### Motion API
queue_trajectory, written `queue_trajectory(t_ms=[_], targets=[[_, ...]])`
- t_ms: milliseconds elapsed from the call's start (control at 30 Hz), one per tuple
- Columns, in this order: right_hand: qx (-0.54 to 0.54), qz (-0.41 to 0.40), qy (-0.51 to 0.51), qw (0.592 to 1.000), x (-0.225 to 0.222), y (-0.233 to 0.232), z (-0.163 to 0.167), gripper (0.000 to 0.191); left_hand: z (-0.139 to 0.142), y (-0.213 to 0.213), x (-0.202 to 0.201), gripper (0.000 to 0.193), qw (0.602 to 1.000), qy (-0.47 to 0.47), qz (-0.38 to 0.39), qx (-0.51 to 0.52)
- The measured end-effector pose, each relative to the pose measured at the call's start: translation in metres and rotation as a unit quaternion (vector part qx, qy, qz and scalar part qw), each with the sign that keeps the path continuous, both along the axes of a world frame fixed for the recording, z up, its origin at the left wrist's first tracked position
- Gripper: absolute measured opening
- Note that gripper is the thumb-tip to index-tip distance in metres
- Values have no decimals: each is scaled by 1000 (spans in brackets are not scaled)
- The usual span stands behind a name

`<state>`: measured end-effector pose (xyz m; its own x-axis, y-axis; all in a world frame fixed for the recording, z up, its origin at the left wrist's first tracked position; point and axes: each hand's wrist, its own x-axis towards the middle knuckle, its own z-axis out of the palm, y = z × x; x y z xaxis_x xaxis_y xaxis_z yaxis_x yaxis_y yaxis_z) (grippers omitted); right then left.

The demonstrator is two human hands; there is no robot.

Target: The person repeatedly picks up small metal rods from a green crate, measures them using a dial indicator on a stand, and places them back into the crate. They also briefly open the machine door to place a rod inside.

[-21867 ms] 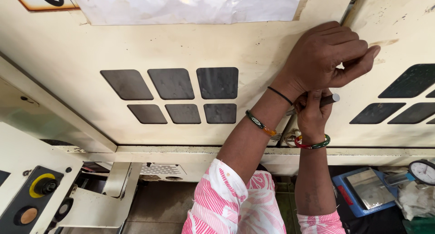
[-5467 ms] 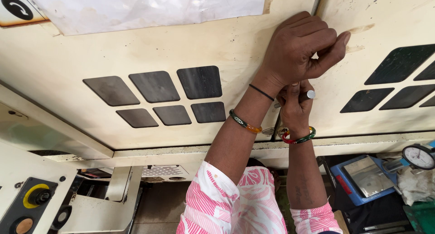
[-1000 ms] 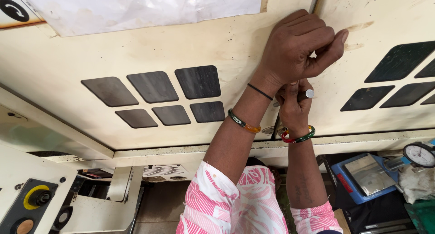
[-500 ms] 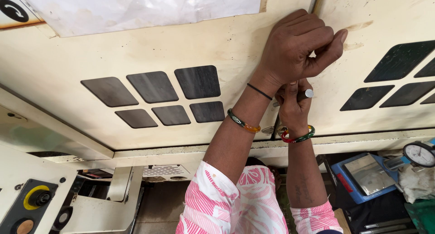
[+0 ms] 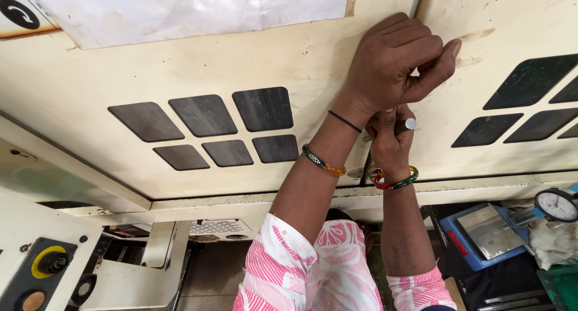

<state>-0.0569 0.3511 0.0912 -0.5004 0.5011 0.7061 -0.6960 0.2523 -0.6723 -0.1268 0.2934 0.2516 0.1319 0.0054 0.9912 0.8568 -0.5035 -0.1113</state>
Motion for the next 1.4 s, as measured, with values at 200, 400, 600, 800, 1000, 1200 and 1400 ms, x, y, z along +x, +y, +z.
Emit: queue_trajectory(t_ms=[200,400,600,800,1000,1200,1400], targets=[[4,0,-3,1000,0,-1,2,31,-1,0,-1,31,1000,-1,2,-1],[-2,-6,-11,1000,1,-3,2,31,-1,-3,-1,32,1000,-3,4,-3],[-5,-8,-14,1000,0,-3,0,31,0,-3,-1,32,1000,0,2,-1],[-6,-3,-4,1000,0,-2,0,31,1,-3,0,32,1000,-3,1,2],[-24,5,3,1000,1,-4,2,29,3,-4,3,31,1000,-5,-5,6],[-20,9,3,1000,-1,-9,-1,29,2,-12,0,32,1000,2,-2,2],[-37,7,2,999,-10,-35,3,23,13,-48,-2,37,1000,0,-14,-27]])
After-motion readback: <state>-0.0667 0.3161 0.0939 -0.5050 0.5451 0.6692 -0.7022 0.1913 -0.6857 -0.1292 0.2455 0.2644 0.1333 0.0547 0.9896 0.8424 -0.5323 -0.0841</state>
